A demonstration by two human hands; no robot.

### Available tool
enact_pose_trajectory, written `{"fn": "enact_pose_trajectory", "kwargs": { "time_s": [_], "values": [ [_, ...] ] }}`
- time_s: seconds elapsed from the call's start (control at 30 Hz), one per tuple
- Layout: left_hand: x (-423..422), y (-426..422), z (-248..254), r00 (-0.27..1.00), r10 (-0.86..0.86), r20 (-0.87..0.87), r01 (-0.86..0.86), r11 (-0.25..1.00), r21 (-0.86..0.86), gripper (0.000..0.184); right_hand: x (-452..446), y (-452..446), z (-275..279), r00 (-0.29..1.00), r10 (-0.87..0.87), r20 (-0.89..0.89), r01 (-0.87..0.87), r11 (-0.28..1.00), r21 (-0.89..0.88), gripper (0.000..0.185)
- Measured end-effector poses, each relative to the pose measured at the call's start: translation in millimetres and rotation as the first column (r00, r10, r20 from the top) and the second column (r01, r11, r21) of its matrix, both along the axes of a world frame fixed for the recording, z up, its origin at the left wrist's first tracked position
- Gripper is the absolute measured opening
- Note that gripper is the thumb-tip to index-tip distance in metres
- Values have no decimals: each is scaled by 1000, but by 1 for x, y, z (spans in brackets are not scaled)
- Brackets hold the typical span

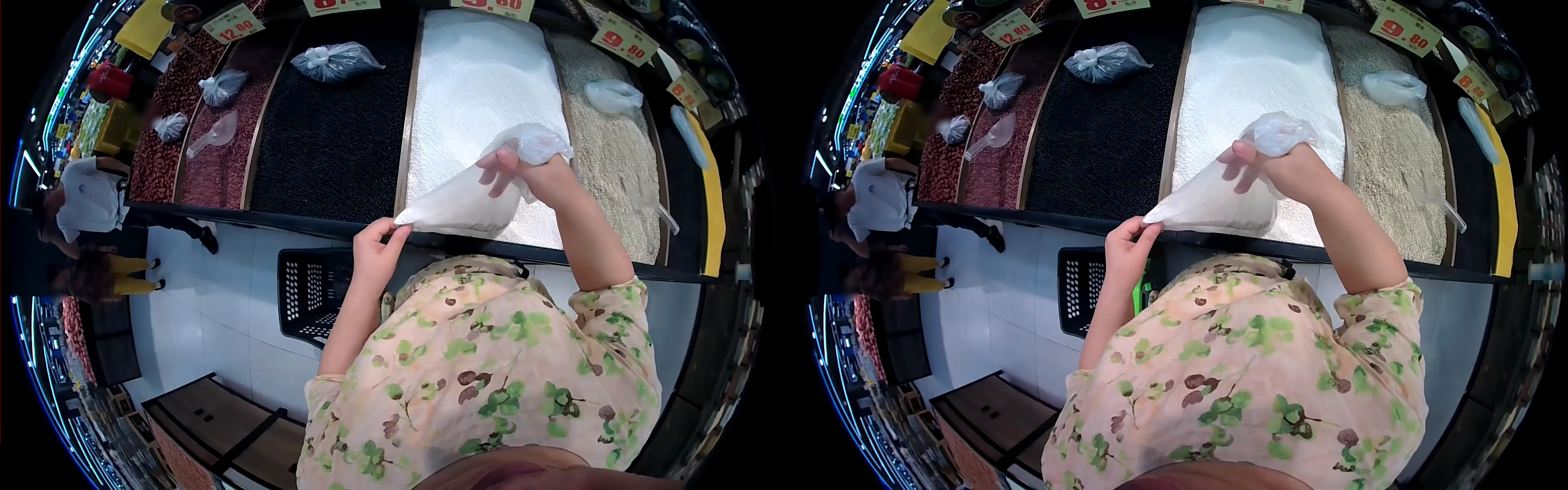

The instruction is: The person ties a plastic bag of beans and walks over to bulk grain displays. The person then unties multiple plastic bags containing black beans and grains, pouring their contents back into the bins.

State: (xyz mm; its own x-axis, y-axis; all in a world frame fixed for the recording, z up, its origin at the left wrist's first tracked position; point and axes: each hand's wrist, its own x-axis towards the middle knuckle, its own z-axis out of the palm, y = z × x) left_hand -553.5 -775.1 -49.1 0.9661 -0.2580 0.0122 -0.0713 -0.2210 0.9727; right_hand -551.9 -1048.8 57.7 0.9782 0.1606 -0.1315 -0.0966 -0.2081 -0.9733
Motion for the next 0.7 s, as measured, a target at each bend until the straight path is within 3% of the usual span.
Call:
{"fn": "enact_pose_trajectory", "kwargs": {
  "time_s": [0.33, 0.7],
  "values": [
    [59, -21, 56, 959, 30, 281, -42, 998, 38, 12, 48, -47, 21, 990, -33, 140, 2, 977, 215, 37],
    [105, -71, 98, 831, -57, 554, -110, 959, 263, 9, 101, -104, -2, 990, -109, 94, 53, 885, 463, 29]
  ]
}}
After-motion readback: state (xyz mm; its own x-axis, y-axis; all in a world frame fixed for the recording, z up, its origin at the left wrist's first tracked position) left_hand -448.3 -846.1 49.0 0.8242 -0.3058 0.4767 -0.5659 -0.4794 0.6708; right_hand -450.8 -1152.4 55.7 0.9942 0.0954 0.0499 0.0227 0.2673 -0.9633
